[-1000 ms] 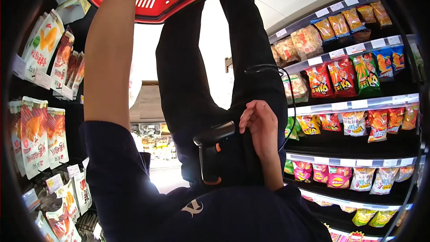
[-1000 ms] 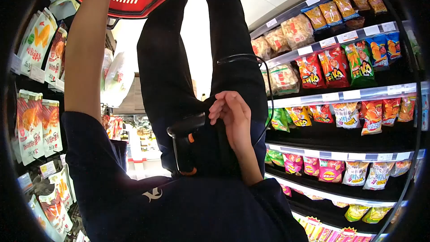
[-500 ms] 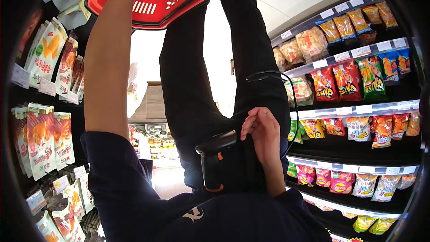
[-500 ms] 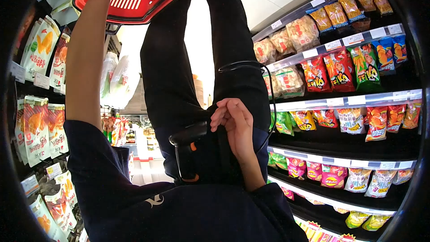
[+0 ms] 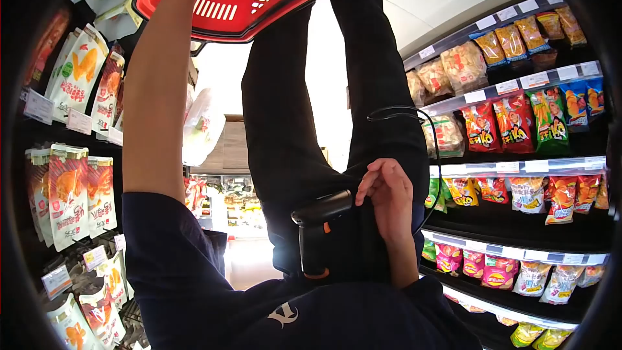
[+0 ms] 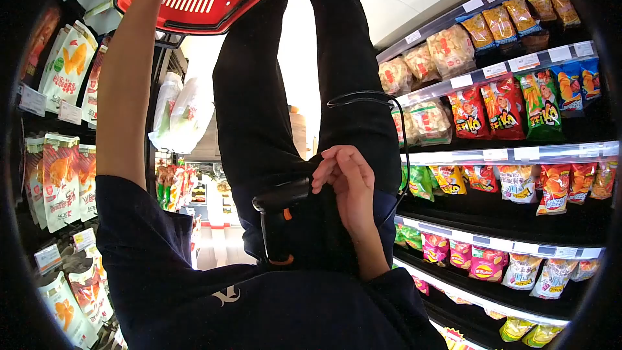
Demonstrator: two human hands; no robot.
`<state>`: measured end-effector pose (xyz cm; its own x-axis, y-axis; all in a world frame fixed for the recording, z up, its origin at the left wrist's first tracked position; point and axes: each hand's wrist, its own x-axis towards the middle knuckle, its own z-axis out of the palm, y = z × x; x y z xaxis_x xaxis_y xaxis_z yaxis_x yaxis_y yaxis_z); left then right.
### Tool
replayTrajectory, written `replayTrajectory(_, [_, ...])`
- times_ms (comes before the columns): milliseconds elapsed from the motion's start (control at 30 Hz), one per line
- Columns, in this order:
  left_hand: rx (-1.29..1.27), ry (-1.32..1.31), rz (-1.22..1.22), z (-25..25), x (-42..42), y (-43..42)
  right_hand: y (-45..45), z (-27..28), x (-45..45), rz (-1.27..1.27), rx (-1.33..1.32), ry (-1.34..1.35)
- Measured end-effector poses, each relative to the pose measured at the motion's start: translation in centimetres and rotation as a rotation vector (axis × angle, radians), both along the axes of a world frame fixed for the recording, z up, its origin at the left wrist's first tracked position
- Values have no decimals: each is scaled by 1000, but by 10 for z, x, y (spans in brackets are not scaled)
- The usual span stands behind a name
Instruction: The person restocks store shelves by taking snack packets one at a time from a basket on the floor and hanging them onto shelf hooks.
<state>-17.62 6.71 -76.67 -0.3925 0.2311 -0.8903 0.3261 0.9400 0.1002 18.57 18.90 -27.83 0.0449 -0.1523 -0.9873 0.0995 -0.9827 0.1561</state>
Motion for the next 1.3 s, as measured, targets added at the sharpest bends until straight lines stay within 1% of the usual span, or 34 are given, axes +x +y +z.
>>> replayTrajectory(67, [160, 317, -277, 26, 18, 10, 2, 0, -1, -5, -6, -6])
replayTrajectory(200, [216, 400, -247, 5, 28, 7, 4, -1, -1, -41, -4, -8])
replayTrajectory(267, [233, 319, -96, -10, 33, 7, 4, -1, -1, -52, 1, 8])
replayTrajectory(300, [235, 318, -101, -17, 36, 6, 4, -1, -2, -54, -2, 0])
replayTrajectory(367, [618, -244, 433, -25, 44, 4, 4, 0, -4, -62, -7, -12])
replayTrajectory(400, [617, -248, 429, -10, 51, 14, 5, 1, -4, -73, -8, -19])
replayTrajectory(433, [518, -69, 343, 18, 60, 33, 5, 1, -4, -84, -5, -23])
replayTrajectory(467, [420, 112, 257, 33, 63, 48, 6, 1, -4, -87, 1, -22])
replayTrajectory(500, [427, 112, 255, 32, 57, 53, 6, 2, -3, -85, 2, -10])
replayTrajectory(567, [274, -130, -7, 31, 46, 57, 6, 3, -3, -82, 6, 3])
replayTrajectory(600, [276, -128, -6, 23, 46, 56, 5, 3, -3, -96, 10, -14])
replayTrajectory(633, [368, -170, 31, 6, 47, 51, 4, 3, -4, -110, 12, -29])
replayTrajectory(667, [458, -211, 67, 8, 48, 52, 3, 4, -4, -107, 11, -25])
replayTrajectory(700, [458, -203, 69, 11, 49, 51, 3, 5, -5, -95, 17, -24])
replayTrajectory(800, [386, -19, -293, 19, 56, 74, 0, 4, -7, -74, 35, 0])
replayTrajectory(833, [394, -5, -292, 23, 58, 75, -1, 6, -8, -65, 34, 1])
replayTrajectory(900, [504, -138, -249, 28, 66, 70, -2, 10, -9, -50, 54, 16])
replayTrajectory(933, [520, -119, -246, 37, 71, 64, -2, 10, -10, -37, 66, 19])
replayTrajectory(1000, [257, 82, -399, 80, 86, 51, -4, 11, -12, -5, 94, 47])
replayTrajectory(1033, [263, 95, -383, 82, 89, 37, -3, 14, -12, 26, 98, 59])
replayTrajectory(1100, [221, 94, -553, 92, 88, -5, -4, 19, -11, 52, 119, 67])
replayTrajectory(1167, [227, 109, -527, 134, 87, -34, -3, 26, -9, 77, 165, 89])
replayTrajectory(1233, [298, 191, -296, 159, 88, -74, -4, 30, -8, 41, 212, 112])
replayTrajectory(1300, [363, 345, 49, 205, 91, -88, -7, 33, -3, 53, 241, 172])
